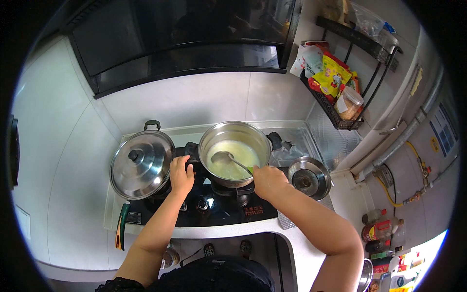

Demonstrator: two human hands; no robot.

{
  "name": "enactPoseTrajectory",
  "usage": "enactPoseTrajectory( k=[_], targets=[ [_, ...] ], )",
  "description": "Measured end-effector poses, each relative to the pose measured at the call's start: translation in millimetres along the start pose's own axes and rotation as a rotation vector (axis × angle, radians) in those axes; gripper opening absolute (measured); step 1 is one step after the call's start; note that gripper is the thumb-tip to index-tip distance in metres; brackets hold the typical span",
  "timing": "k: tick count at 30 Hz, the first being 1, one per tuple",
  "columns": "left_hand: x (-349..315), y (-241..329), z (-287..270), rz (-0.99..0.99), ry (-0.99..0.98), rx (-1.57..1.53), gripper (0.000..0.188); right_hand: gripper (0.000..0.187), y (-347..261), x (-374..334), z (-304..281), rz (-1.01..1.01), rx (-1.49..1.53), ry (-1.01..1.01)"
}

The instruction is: The person stirs a pot on the stove, then cleans the kitchen counter and sink area with a cloth. They wash a knife and a cutting board under running water, dry them with a towel, and place them on the wall. Finally, they wash their hands.

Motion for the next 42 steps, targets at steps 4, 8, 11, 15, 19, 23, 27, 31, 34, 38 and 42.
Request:
enactPoseTrajectory(
  k=[4, 8, 11, 15, 19, 23, 27, 31, 34, 38, 42],
  targets=[
    [3, -4, -1, 0.008, -0.023, 0.056, 0.026, 0.040, -1, 15, 25, 0.008, -0.003, 0.051],
    [2, -3, 0, -0.020, -0.047, 0.065, 0.026, 0.039, 2, 21, 24, 0.022, -0.091, 0.050],
    [3, -1, 0, -0.020, -0.046, 0.056, 0.026, 0.036, 11, 17, 12, 0.052, -0.134, 0.035],
    [3, -5, -2, -0.032, -0.060, 0.052, 0.025, 0.024, 7, 1, -28, 0.020, -0.213, -0.085],
    [4, -7, -5, -0.044, -0.069, 0.064, 0.025, 0.023, -8, -7, -62, -0.050, -0.210, -0.249],
    [7, 0, -5, -0.008, -0.079, 0.100, 0.024, 0.025, -12, 0, -64, -0.072, -0.162, -0.280],
    [9, 9, -3, 0.055, -0.092, 0.131, 0.025, 0.024, -15, 11, -43, -0.043, -0.048, -0.250],
    [7, 10, -7, 0.127, -0.089, 0.165, 0.027, 0.026, -15, 17, -4, 0.013, 0.007, -0.145],
    [7, 12, -8, 0.132, -0.093, 0.180, 0.029, 0.030, -11, 21, 16, 0.041, -0.011, -0.058],
    [7, 13, -7, 0.134, -0.099, 0.193, 0.030, 0.034, -1, 29, 29, 0.078, -0.093, 0.001],
    [8, 14, -7, 0.125, -0.109, 0.207, 0.030, 0.032, 13, 26, 27, 0.138, -0.087, 0.025]
  ],
)
Point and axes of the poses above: each hand's wrist, its own x-axis towards the middle knuckle, its own z-axis out of the palm, y = z × x, the point moved 7 cm from there along x, towards the middle knuckle, and after that the axes turned 12 degrees about y, right-handed, at the moved point
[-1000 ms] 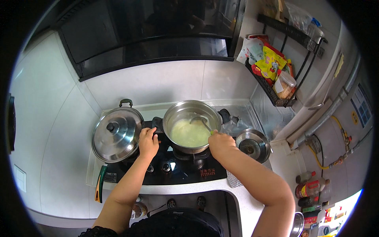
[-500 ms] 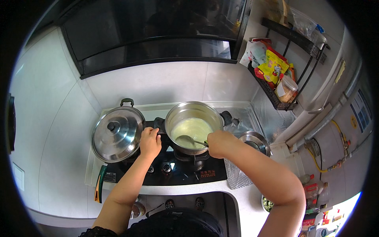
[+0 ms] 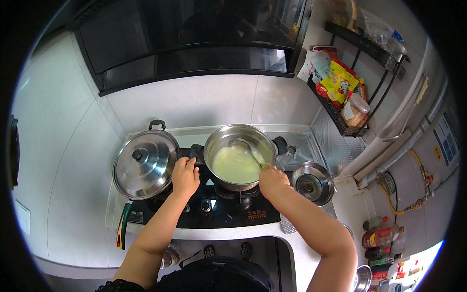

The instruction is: The person stirs a pot on the stove, then cleans the kitchen counter and sink area with a cloth. They wash a knife and a cutting board under running water, dry them with a towel, and place them on the wall. Finally, they wash their hands.

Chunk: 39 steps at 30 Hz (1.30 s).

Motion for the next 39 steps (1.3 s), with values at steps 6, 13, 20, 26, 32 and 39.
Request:
enactPoseTrajectory(
  k=[6, 13, 20, 26, 32, 39],
  targets=[
    [-1, -3, 0, -0.004, -0.011, 0.020, 0.031, 0.025, 2, -14, -30, -0.051, 0.043, -0.197],
    [0, -2, 2, -0.003, -0.028, 0.026, 0.031, 0.027, 15, -15, -12, 0.320, 0.693, -0.612],
    [2, -3, 1, -0.021, -0.033, 0.003, 0.029, 0.022, 34, -31, -24, 0.443, 1.066, -0.605],
    [3, -3, -1, -0.015, -0.045, -0.018, 0.029, 0.023, 60, -41, -54, 0.390, 1.048, -0.357],
    [4, -5, 0, 0.021, -0.031, -0.017, 0.029, 0.026, 71, -40, -59, 0.345, 0.974, -0.212],
    [5, -2, 1, 0.040, -0.028, -0.032, 0.030, 0.039, 46, -39, -53, -0.288, 0.238, 0.460]
  ],
)
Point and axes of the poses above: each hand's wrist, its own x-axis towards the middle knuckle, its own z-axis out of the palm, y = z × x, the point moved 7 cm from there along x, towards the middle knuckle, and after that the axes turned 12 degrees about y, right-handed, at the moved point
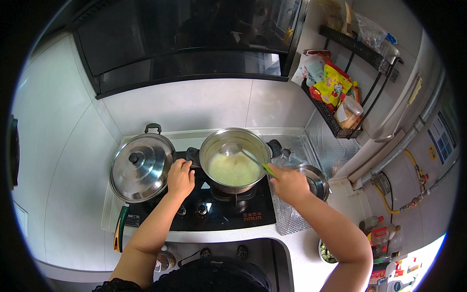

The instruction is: The person stirs a pot on the stove, then cleans the kitchen counter and sink area with a cloth. They wash a knife and a cutting board under running water, dry them with a towel, and place them on the wall. Finally, they wash their hands.

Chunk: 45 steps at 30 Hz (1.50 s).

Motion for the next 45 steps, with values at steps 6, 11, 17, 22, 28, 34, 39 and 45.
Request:
enactPoseTrajectory(
  k=[6, 11, 17, 22, 28, 34, 39, 45],
  targets=[
    [-1, -2, -1, 0.007, -0.010, 0.012, 0.031, 0.055, -33, 1, 43, -0.281, -0.124, 0.002],
    [-2, -1, 0, 0.006, -0.007, 0.007, 0.032, 0.051, -25, 5, 67, -0.272, -0.279, -0.061],
    [-4, 1, 1, 0.009, 0.004, 0.009, 0.033, 0.041, -7, 10, 55, 0.030, -0.356, -0.371],
    [-1, 1, 1, 0.001, -0.017, 0.035, 0.032, 0.032, -24, 13, 22, 0.053, -0.372, -0.490],
    [1, 2, 0, -0.032, -0.058, 0.073, 0.031, 0.019, -58, 32, -21, 0.000, -0.300, -0.676],
    [3, 4, 0, -0.040, -0.080, 0.090, 0.031, 0.022, -66, 43, -1, 0.035, -0.145, -0.673],
    [1, 4, 0, -0.035, -0.059, 0.073, 0.032, 0.026, -69, 28, 36, 0.128, -0.119, -0.556],
    [0, 3, 0, -0.019, -0.054, 0.074, 0.033, 0.042, -60, 20, 70, 0.109, -0.228, -0.398]
  ],
)
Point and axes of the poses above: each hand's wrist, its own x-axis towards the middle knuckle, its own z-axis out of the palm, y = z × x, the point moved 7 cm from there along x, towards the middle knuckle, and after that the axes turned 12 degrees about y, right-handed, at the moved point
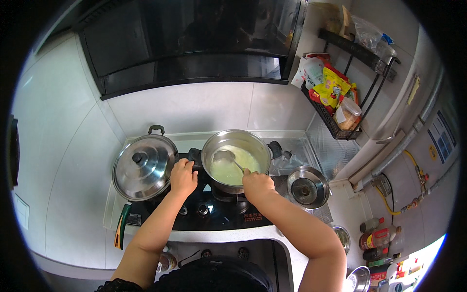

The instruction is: The person stirs a pot on the stove, then cleans the kitchen counter and sink area with a cloth. They wash a knife and a cutting board under running water, dry them with a towel, and place them on the wall. Finally, they wash their hands.

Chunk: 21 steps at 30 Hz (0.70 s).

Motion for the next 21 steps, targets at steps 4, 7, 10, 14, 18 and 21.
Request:
enactPoseTrajectory(
  k=[4, 7, 10, 14, 18, 21],
  targets=[
    [0, 1, -1, -0.016, -0.001, -0.014, 0.034, 0.037, 4, 1, 4, 0.013, -0.044, 0.022],
    [0, 0, -2, -0.017, 0.006, -0.017, 0.034, 0.035, 7, -2, -5, 0.014, -0.032, -0.017],
    [-2, 0, -1, -0.022, -0.002, -0.020, 0.034, 0.033, 12, -12, -18, -0.029, -0.072, -0.066],
    [-3, -3, -1, -0.029, 0.002, -0.011, 0.034, 0.021, 6, -22, -50, -0.059, -0.077, -0.170],
    [0, 1, -2, -0.035, -0.023, 0.000, 0.034, 0.020, 4, -26, -74, -0.126, -0.114, -0.215],
    [1, 0, -2, -0.034, -0.029, 0.002, 0.034, 0.021, 1, -24, -89, -0.163, -0.130, -0.272]
  ],
)
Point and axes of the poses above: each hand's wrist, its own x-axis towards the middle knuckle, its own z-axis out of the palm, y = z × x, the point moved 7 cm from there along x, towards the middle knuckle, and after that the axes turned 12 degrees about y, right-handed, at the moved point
